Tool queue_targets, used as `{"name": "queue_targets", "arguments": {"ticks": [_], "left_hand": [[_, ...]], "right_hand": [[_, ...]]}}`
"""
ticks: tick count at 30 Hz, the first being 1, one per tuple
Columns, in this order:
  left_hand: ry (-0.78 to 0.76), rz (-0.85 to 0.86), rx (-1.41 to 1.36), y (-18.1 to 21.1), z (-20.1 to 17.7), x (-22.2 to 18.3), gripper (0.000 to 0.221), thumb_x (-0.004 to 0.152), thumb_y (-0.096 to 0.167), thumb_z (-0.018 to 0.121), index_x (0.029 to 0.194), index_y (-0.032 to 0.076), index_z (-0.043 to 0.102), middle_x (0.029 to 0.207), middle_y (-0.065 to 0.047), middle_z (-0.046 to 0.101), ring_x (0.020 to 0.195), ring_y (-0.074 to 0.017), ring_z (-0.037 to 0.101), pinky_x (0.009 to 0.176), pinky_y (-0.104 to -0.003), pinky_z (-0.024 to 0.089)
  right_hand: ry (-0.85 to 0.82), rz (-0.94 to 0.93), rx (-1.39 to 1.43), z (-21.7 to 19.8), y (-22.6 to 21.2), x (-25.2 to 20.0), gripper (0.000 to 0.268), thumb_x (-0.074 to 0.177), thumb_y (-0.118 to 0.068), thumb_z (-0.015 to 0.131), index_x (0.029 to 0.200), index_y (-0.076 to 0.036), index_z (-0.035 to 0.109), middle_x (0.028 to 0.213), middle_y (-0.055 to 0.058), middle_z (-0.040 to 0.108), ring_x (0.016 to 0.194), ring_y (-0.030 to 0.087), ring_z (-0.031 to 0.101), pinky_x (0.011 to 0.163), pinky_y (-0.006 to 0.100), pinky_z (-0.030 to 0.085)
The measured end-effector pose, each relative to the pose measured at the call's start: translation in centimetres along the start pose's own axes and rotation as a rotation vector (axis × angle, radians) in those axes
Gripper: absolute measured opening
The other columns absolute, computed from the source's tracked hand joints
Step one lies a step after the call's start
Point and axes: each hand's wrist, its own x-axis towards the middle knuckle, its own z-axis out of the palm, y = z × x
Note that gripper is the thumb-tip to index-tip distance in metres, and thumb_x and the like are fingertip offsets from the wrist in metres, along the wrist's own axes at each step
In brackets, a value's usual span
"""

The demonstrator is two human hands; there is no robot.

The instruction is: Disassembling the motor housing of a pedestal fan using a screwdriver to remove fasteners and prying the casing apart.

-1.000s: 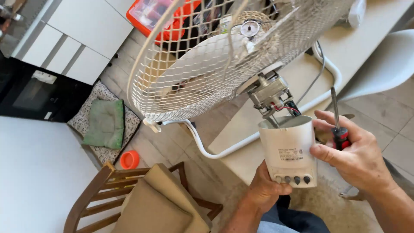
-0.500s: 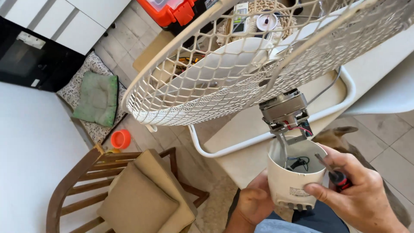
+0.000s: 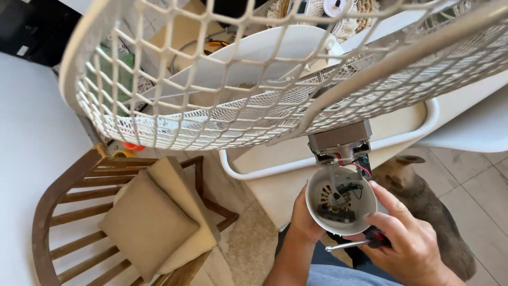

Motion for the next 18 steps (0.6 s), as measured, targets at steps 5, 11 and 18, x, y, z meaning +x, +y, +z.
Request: {"name": "queue_targets", "arguments": {"ticks": [5, 11, 18], "left_hand": [[-0.071, -0.026, 0.013, 0.2, -1.1, 2.5, 0.064, 0.1, 0.062, 0.05, 0.126, 0.007, 0.07, 0.126, -0.021, 0.068, 0.121, -0.0374, 0.061, 0.104, -0.05, 0.047], [-0.284, -0.075, -0.151, 0.3, -1.8, 5.0, 0.071, 0.095, 0.066, 0.057, 0.139, 0.01, 0.064, 0.133, -0.019, 0.066, 0.126, -0.0381, 0.059, 0.111, -0.054, 0.043], [-0.314, 0.078, -0.079, 1.2, -2.9, 6.0, 0.06, 0.097, 0.059, 0.061, 0.132, 0.011, 0.068, 0.121, -0.015, 0.072, 0.117, -0.0338, 0.065, 0.104, -0.049, 0.049]], "right_hand": [[-0.011, -0.11, -0.032, 0.5, 2.0, -0.5, 0.032, 0.088, -0.04, 0.07, 0.097, -0.01, 0.066, 0.143, 0.025, 0.063, 0.08, 0.022, 0.074, 0.062, 0.033, 0.056], [-0.007, -0.174, -0.019, 1.3, 4.1, -0.6, 0.02, 0.091, -0.029, 0.067, 0.101, -0.012, 0.064, 0.142, 0.026, 0.061, 0.096, 0.026, 0.076, 0.067, 0.032, 0.059], [-0.021, -0.188, -0.069, 1.9, 4.8, -1.0, 0.035, 0.069, 0.006, 0.057, 0.097, -0.011, 0.067, 0.142, 0.023, 0.064, 0.069, 0.023, 0.069, 0.054, 0.032, 0.052]]}}
